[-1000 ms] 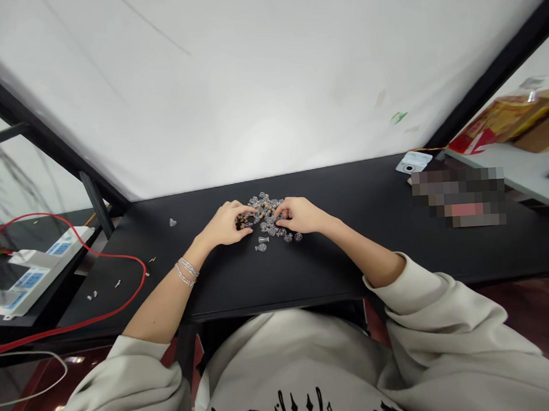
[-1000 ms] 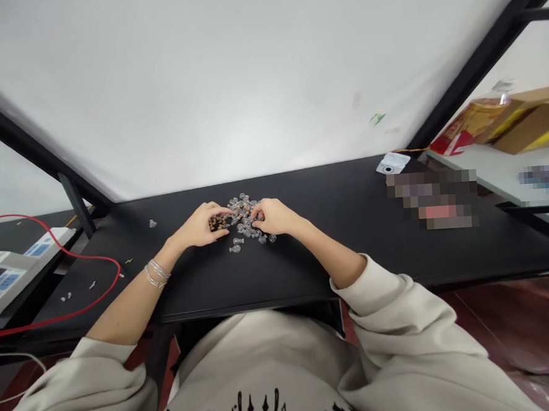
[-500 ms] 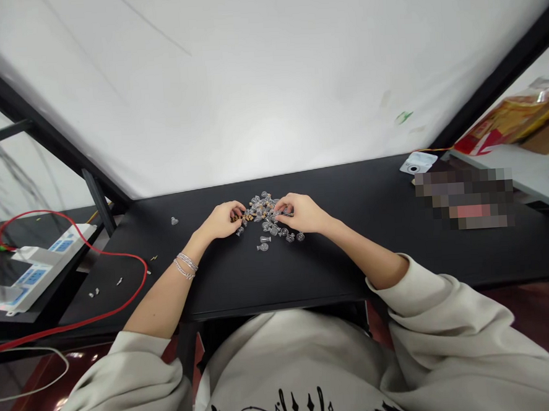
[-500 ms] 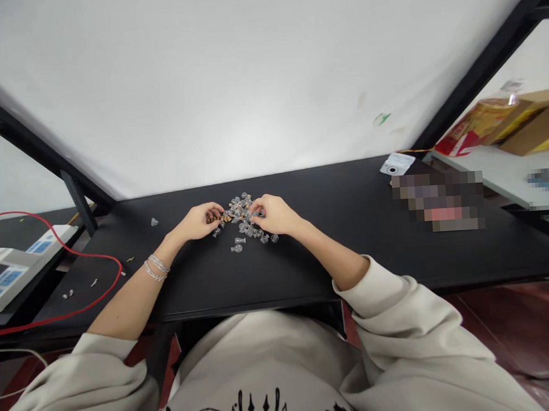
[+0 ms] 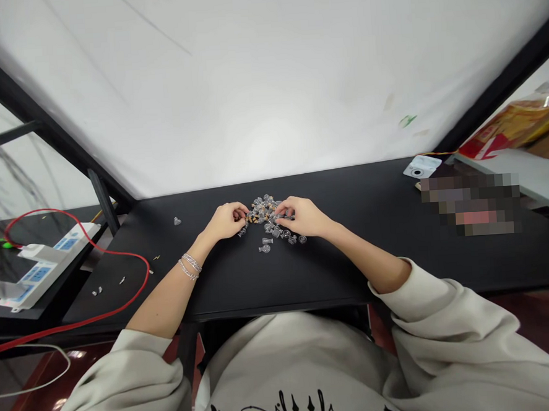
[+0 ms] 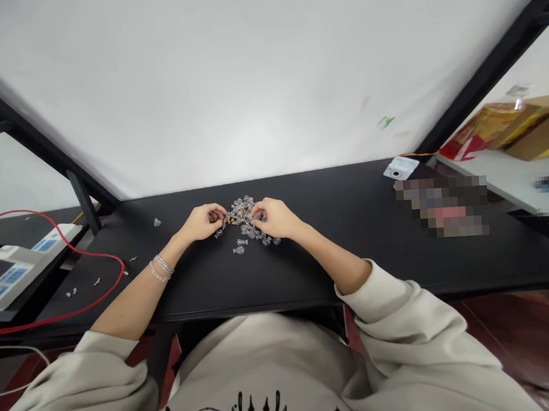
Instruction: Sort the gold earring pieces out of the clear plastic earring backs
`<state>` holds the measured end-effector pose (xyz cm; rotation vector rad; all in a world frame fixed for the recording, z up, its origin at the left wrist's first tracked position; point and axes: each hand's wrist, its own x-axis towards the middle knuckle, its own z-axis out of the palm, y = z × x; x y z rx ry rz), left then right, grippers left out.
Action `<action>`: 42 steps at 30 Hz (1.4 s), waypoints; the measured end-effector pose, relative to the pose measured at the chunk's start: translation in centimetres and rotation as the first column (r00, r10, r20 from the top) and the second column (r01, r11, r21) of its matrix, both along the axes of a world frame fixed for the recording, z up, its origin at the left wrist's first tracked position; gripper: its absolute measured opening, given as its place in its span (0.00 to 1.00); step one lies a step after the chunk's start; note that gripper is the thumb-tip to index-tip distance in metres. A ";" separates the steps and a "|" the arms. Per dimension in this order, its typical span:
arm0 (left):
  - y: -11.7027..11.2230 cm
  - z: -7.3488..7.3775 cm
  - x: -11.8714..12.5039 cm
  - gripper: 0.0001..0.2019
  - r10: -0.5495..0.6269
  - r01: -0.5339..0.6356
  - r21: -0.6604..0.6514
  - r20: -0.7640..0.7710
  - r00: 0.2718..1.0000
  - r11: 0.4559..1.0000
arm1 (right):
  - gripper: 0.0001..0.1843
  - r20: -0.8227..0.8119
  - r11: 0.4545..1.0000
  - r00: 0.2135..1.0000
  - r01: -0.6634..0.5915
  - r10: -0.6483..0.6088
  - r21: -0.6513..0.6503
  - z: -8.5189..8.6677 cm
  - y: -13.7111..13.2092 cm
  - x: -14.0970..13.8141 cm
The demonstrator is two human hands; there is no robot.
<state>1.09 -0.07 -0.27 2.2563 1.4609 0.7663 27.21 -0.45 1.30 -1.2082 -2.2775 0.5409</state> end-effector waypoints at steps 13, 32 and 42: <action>0.0 -0.4 0.3 0.12 0.024 -0.025 0.005 0.147 0.989 1.000 | 0.08 -0.036 1.000 0.999 -0.008 0.009 0.024 -0.2 0.0 0.0; -0.3 -1.6 1.6 0.07 0.068 -0.075 -0.002 0.458 0.886 0.997 | 0.09 -0.126 0.993 0.985 -0.118 0.117 -0.004 -0.7 0.0 -0.4; -1.5 -0.8 3.2 0.13 0.013 0.042 -0.095 0.516 0.856 0.995 | 0.10 -0.245 0.988 0.961 -0.145 0.127 -0.056 -0.4 -0.4 -0.7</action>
